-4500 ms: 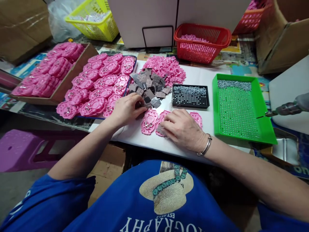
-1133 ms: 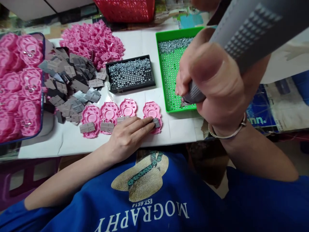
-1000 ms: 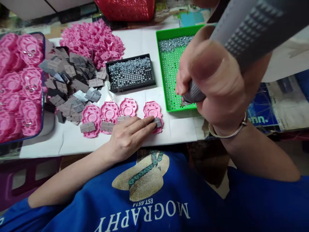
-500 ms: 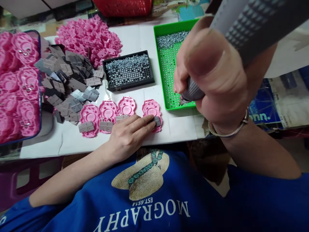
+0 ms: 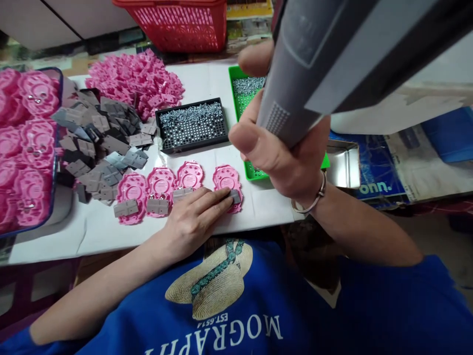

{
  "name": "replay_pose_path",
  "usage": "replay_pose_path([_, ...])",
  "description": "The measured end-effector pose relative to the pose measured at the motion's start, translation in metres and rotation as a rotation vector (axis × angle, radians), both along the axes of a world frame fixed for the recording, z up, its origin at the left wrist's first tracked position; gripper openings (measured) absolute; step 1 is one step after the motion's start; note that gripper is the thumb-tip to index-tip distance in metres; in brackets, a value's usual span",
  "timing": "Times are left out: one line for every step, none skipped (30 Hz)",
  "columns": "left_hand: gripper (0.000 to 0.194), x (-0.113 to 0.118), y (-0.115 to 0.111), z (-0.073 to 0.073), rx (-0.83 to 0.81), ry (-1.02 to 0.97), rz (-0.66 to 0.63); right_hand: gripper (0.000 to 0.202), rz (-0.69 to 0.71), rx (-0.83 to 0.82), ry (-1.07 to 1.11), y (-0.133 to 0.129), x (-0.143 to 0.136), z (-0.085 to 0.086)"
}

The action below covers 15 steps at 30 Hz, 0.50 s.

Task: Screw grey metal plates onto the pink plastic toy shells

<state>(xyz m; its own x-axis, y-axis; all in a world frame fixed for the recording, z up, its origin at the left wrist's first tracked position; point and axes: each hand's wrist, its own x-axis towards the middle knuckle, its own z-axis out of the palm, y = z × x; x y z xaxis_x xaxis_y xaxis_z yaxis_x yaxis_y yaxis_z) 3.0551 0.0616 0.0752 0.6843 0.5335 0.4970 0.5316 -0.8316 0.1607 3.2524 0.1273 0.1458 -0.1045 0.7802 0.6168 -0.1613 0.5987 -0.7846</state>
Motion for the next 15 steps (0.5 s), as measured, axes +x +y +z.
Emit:
replay_pose_path([0.020, 0.000, 0.000, 0.000, -0.002, -0.005, -0.002, 0.040, 0.015, 0.047, 0.035, 0.002, -0.001, -0.002])
replay_pose_path([0.020, 0.000, 0.000, -0.001, -0.001, -0.009, -0.004, 0.038, 0.033, 0.076, 0.059, 0.004, -0.001, -0.004])
replay_pose_path([0.020, 0.000, 0.000, -0.001, 0.001, -0.013, -0.006, 0.036, 0.051, 0.083, 0.067, 0.006, -0.002, -0.006])
replay_pose_path([0.020, 0.000, 0.001, -0.002, 0.004, -0.017, -0.008, 0.035, 0.061, 0.071, 0.062, 0.007, -0.002, -0.007])
replay_pose_path([0.020, 0.000, 0.001, -0.002, 0.005, -0.020, -0.009, 0.035, 0.058, 0.054, 0.053, 0.008, -0.002, -0.008])
replay_pose_path([0.020, 0.000, 0.001, -0.002, 0.004, -0.022, -0.010, 0.035, 0.044, 0.035, 0.050, 0.008, -0.003, -0.008])
replay_pose_path([0.020, 0.000, 0.001, -0.002, 0.001, -0.024, -0.011, 0.035, 0.030, 0.025, 0.052, 0.008, -0.003, -0.009])
replay_pose_path([0.020, -0.001, 0.001, -0.002, -0.002, -0.026, -0.010, 0.034, 0.021, 0.026, 0.058, 0.007, -0.003, -0.009])
replay_pose_path([0.020, -0.001, 0.001, -0.002, -0.003, -0.030, -0.011, 0.034, 0.018, 0.039, 0.066, 0.007, -0.002, -0.010])
replay_pose_path([0.020, -0.001, 0.001, -0.002, -0.004, -0.033, -0.012, 0.032, 0.021, 0.052, 0.069, 0.007, -0.002, -0.011])
replay_pose_path([0.020, -0.001, 0.001, -0.002, -0.004, -0.035, -0.013, 0.031, 0.023, 0.065, 0.069, 0.008, -0.002, -0.012])
replay_pose_path([0.020, -0.001, 0.001, -0.002, -0.003, -0.035, -0.014, 0.029, 0.023, 0.076, 0.066, 0.008, -0.001, -0.013])
replay_pose_path([0.020, -0.001, 0.001, -0.002, -0.002, -0.035, -0.014, 0.028, 0.020, 0.077, 0.060, 0.009, -0.001, -0.014])
replay_pose_path([0.021, -0.001, 0.001, -0.003, -0.001, -0.034, -0.013, 0.028, 0.015, 0.076, 0.059, 0.009, -0.001, -0.015])
replay_pose_path([0.021, 0.000, 0.001, -0.003, -0.001, -0.035, -0.010, 0.028, 0.013, 0.072, 0.057, 0.010, -0.002, -0.016])
